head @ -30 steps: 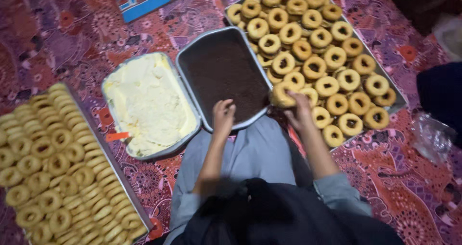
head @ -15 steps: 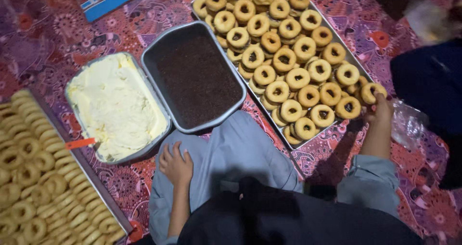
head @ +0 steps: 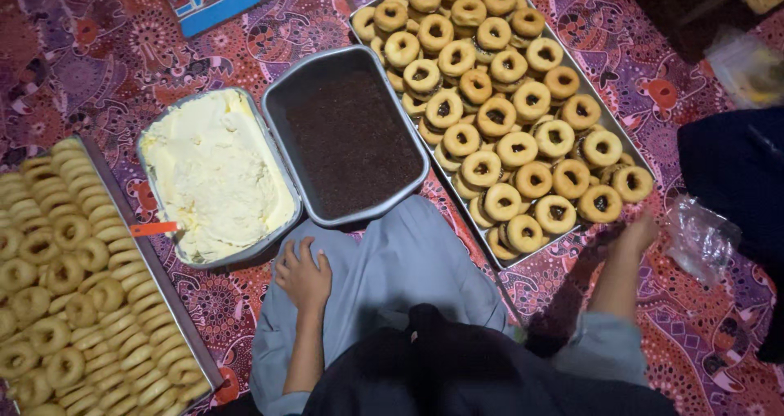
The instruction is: The person repeatedly picks up ring-shaped pastries, fills them with a white cream using a small spatula, and places them into a tray. The process is repeated for multiple pastries throughout the clip.
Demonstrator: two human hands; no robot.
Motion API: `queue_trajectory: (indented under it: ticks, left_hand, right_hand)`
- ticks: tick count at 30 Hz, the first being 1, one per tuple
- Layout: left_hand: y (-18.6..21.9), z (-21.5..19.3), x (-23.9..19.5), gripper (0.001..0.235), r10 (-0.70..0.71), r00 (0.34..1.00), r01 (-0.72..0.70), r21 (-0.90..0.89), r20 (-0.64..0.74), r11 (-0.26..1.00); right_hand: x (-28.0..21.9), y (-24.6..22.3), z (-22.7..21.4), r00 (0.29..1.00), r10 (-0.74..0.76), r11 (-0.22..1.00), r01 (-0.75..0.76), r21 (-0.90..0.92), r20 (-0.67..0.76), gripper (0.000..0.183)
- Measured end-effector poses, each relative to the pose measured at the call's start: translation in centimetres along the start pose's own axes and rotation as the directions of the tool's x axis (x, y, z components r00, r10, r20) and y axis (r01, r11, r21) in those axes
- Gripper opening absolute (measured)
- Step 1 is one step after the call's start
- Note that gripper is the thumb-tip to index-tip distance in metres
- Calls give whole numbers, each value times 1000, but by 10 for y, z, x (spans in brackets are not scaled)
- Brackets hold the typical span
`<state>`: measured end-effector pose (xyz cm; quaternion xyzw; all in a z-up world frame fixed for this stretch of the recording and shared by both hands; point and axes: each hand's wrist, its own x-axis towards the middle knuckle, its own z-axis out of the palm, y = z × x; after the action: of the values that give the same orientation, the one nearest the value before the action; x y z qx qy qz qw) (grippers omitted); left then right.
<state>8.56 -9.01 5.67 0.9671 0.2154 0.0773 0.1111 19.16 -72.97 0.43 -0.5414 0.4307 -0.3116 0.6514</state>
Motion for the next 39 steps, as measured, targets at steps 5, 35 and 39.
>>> queue_trajectory:
  ticks: [5,35,39]
  left_hand:
    - [-1,-5,0,41,4,1000,-4,-27,0,1000]
    - [-10,0,7,37,-19,996,12,-77,-87,997]
    - [-21,10,4,37,-28,998,19,-162,-52,987]
  right_hand:
    - [-94,39,-50,791,455,848,-525,71,409,14]
    - [-132,63,153,882,23,957,118,-266,471,17]
    - [-134,50,174,849,107,946,73,-317,517,21]
